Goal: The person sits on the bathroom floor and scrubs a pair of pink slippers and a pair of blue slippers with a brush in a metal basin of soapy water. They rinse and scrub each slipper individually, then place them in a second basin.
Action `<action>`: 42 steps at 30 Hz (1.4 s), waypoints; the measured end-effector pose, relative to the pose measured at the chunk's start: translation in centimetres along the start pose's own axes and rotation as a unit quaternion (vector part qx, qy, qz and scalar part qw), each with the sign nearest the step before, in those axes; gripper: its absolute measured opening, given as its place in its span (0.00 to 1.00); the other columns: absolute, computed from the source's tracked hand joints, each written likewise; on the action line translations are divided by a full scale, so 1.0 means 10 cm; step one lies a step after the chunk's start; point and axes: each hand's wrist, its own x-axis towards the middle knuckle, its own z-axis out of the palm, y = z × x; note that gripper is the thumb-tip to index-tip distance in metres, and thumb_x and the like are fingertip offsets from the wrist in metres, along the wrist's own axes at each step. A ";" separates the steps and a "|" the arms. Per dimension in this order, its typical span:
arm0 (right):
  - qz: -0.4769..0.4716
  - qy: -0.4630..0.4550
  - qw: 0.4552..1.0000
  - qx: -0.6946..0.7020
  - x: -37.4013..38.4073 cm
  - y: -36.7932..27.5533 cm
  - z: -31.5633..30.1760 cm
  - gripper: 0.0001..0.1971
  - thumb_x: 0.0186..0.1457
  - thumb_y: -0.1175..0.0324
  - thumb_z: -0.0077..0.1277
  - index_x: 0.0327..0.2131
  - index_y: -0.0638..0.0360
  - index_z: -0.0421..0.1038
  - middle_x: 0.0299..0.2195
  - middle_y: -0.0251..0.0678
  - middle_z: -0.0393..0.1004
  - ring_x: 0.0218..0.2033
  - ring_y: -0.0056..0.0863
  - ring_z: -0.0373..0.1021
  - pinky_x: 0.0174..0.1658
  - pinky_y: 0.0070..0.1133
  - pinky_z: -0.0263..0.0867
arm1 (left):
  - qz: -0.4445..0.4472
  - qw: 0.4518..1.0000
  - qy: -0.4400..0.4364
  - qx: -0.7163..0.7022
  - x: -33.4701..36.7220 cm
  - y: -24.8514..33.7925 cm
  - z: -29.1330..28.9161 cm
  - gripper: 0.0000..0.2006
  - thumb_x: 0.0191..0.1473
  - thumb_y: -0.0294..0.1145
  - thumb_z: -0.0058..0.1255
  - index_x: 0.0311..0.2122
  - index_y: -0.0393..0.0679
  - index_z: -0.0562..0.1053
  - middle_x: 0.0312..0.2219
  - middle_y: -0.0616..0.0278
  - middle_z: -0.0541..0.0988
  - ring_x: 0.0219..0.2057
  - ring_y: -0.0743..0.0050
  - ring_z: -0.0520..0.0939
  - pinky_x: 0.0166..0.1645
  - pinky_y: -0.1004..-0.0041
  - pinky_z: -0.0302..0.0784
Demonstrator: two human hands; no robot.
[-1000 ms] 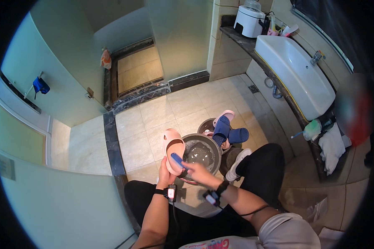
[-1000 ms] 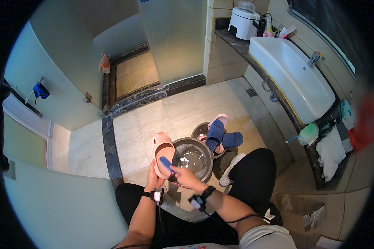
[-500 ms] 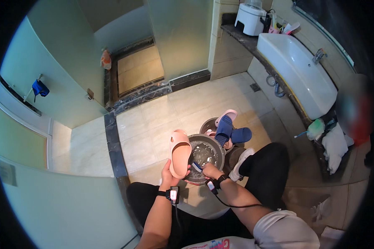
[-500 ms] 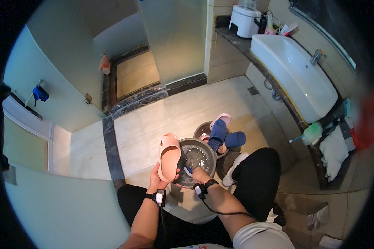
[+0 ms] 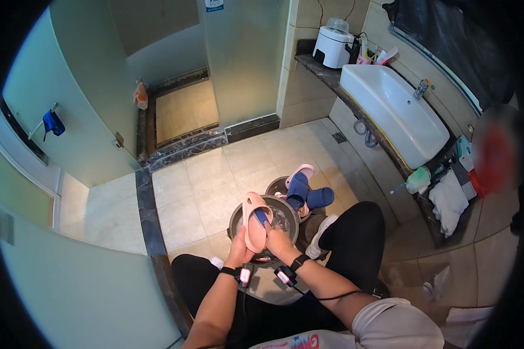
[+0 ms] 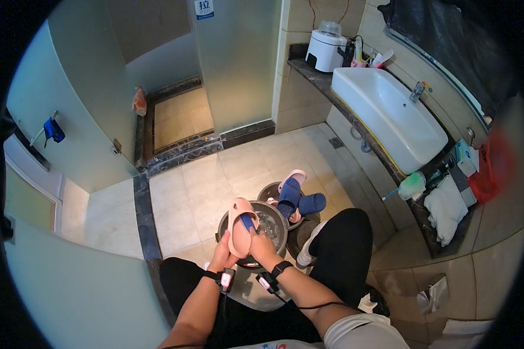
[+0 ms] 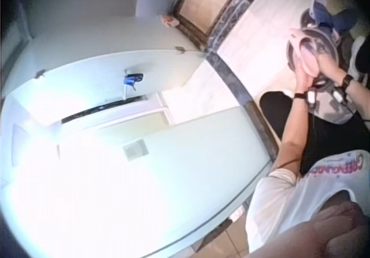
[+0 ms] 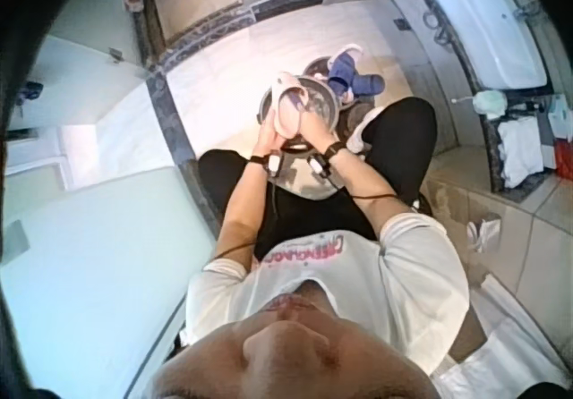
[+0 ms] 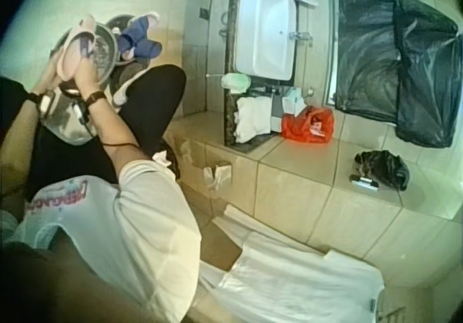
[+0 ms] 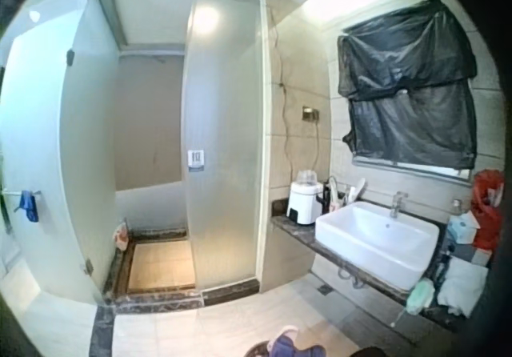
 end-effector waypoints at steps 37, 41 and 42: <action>0.294 -0.141 0.793 0.515 0.13 0.61 0.36 0.17 0.53 0.77 0.45 0.48 0.64 0.69 0.26 0.37 0.76 0.16 0.19 0.66 0.17 0.16 0.59 | 0.039 0.989 0.123 0.070 0.00 0.32 -0.22 0.34 0.59 0.62 0.26 0.54 0.40 0.62 0.40 0.53 0.76 0.33 0.56 0.81 0.32 0.63 0.81; 0.122 -0.051 0.877 0.463 -0.20 0.19 0.07 0.20 0.51 0.77 0.45 0.50 0.64 0.69 0.24 0.33 0.74 0.20 0.16 0.66 0.24 0.17 0.64 | 0.036 0.992 0.109 0.055 0.02 0.24 -0.10 0.28 0.62 0.56 0.27 0.52 0.40 0.64 0.38 0.54 0.76 0.31 0.62 0.81 0.29 0.67 0.81; 0.025 -0.027 0.925 0.379 -0.23 0.22 0.25 0.20 0.48 0.74 0.47 0.48 0.64 0.70 0.27 0.48 0.76 0.25 0.31 0.72 0.30 0.25 0.66 | 0.040 0.992 0.103 0.054 0.04 0.19 -0.07 0.27 0.62 0.55 0.28 0.51 0.40 0.64 0.38 0.55 0.76 0.31 0.62 0.81 0.29 0.67 0.81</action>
